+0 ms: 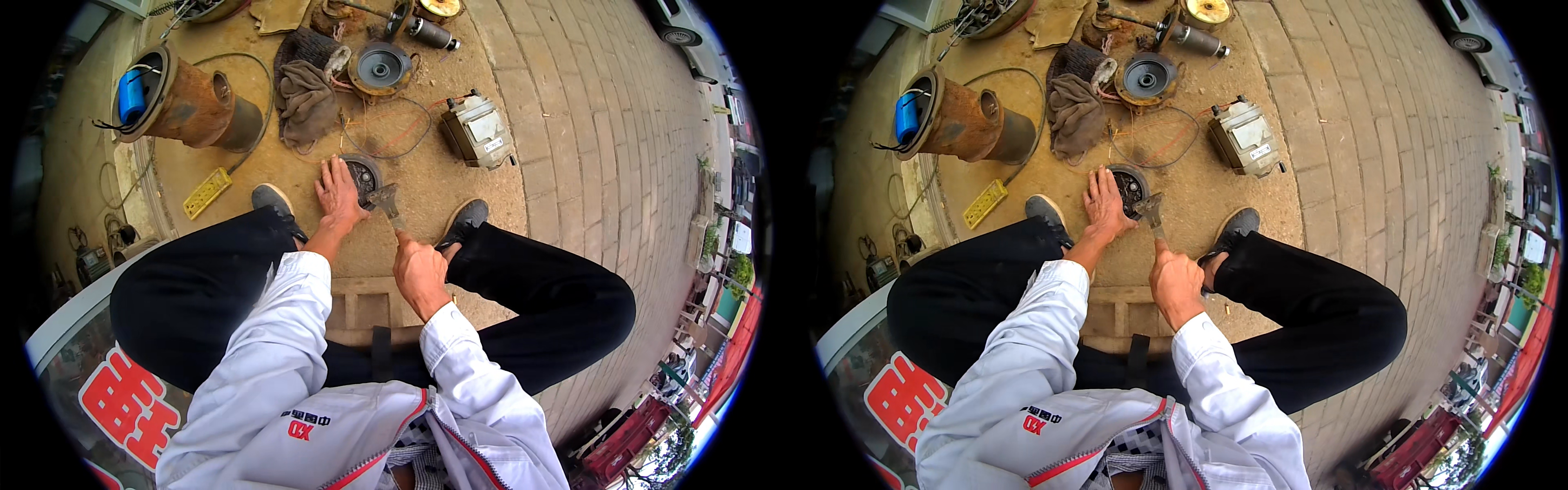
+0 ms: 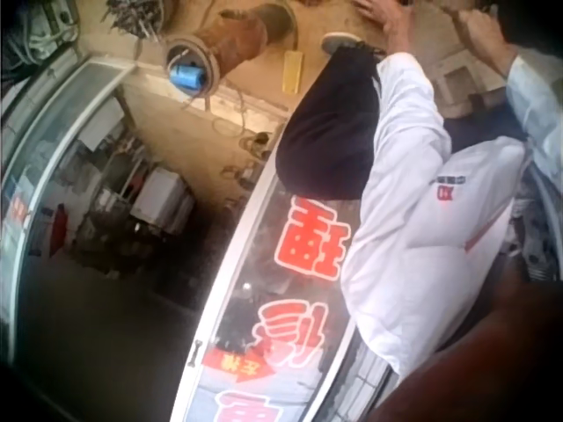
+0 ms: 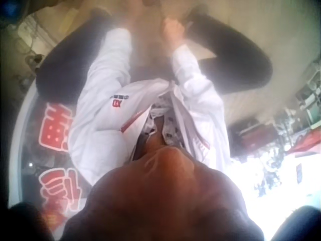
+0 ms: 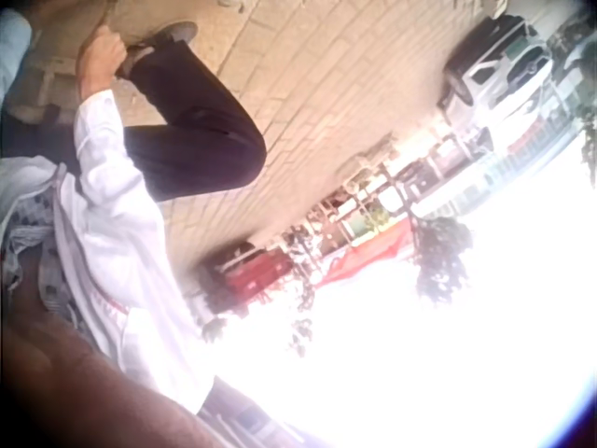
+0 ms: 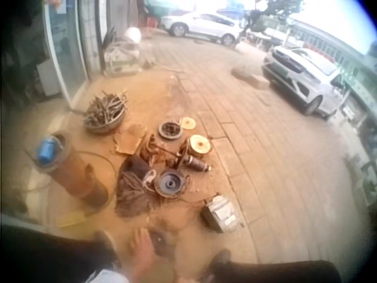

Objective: The person sits on the ground and handles a blue cylindrical object, then uses a wrench to scrape and clean a circular metal part. The person moves a cloth aside and continues scraping the metal part with the wrench.

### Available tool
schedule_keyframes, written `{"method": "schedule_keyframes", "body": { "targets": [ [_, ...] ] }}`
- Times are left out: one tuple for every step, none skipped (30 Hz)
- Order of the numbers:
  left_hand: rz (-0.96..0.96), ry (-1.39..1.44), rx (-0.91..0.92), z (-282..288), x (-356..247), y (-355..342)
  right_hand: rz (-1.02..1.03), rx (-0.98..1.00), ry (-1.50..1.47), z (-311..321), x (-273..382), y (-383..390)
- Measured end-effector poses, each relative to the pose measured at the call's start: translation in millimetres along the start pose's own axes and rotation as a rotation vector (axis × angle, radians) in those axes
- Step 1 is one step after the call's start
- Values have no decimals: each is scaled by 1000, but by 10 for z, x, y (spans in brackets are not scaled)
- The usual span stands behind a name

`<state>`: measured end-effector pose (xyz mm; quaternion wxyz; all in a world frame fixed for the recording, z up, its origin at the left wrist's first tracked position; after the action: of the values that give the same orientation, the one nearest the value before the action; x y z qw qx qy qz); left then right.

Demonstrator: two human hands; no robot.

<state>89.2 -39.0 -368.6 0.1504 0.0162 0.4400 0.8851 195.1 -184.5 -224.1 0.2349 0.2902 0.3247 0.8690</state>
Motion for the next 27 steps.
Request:
{"method": "schedule_keyframes", "body": {
  "targets": [
    [-35, -72, 24, 44, 39, 13, 10, 20, 22, -44, -5, 23],
    [-58, -120, 14, 73, 67, 26, 21, 39, 43, -113, -17, 43],
    [-29, -60, 13, 91, 101, 41, 29, 60, 63, -166, -15, 54],
    [-1, 1, 12, 113, 129, 58, 32, 50, 55, -181, -7, 58],
    [27, 61, 12, 127, 158, 63, 33, 40, 46, -183, 8, 61],
    [42, 77, -1, 105, 194, 50, 37, 36, 39, -202, 18, 73],
    [46, 72, 12, 70, 216, 32, 32, 49, 40, -232, 20, 82],
    [50, 67, 26, 36, 235, 14, 27, 62, 42, -264, 21, 91],
    [53, 68, 38, 39, 229, -3, 22, 73, 49, -269, 23, 84],
    [66, 63, 44, 41, 214, -20, 25, 70, 49, -282, 22, 79],
    [80, 58, 49, 41, 186, -37, 29, 68, 49, -304, 20, 73],
    [94, 53, 58, 29, 161, -38, 30, 68, 47, -316, 22, 75],
    [96, 55, 59, 28, 154, -36, 31, 76, 48, -311, 35, 38],
    [98, 58, 59, 28, 151, -34, 31, 83, 48, -290, 62, -26],
    [103, 58, 54, 55, 170, -46, 37, 87, 46, -272, 106, -81],
    [103, 58, 55, 49, 175, -57, 23, 89, 37, -269, 120, -54],
    [104, 58, 57, 26, 172, -63, 8, 91, 28, -270, 126, 17],
    [104, 61, 63, 2, 158, -63, -9, 96, 22, -271, 109, 53],
    [103, 61, 48, -1, 162, -73, 13, 71, 7, -280, 103, 27],
    [102, 61, 33, -3, 168, -84, 35, 45, -9, -307, 84, -11],
    [95, 58, 24, -5, 161, -62, 49, 20, -27, -314, 86, -8],
    [97, 52, 23, -2, 165, -47, 43, 19, -48, -290, 94, -55],
    [98, 44, 21, 6, 175, -38, 42, 22, -43, -302, 94, -53],
    [100, 40, 6, 64, 175, -48, 50, 15, -36, -275, 113, -75],
    [99, 46, 19, 61, 167, -47, 57, 9, -29, -252, 129, -87],
    [98, 51, 31, 38, 153, -34, 50, 13, -17, -234, 133, -60],
    [100, 58, 49, 7, 150, -24, 42, 25, -6, -238, 119, -1]
  ]
}}
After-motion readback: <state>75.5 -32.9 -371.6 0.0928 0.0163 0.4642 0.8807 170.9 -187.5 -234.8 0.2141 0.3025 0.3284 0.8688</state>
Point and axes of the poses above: each hand's wrist, its own y-axis away from the middle knuckle, its own z-axis out of the back of the hand, x = y × z, the point moved 4 cm from there along -y, towards the middle knuckle, and after that the axes turned 15 degrees about x, right-handed, at the moved point
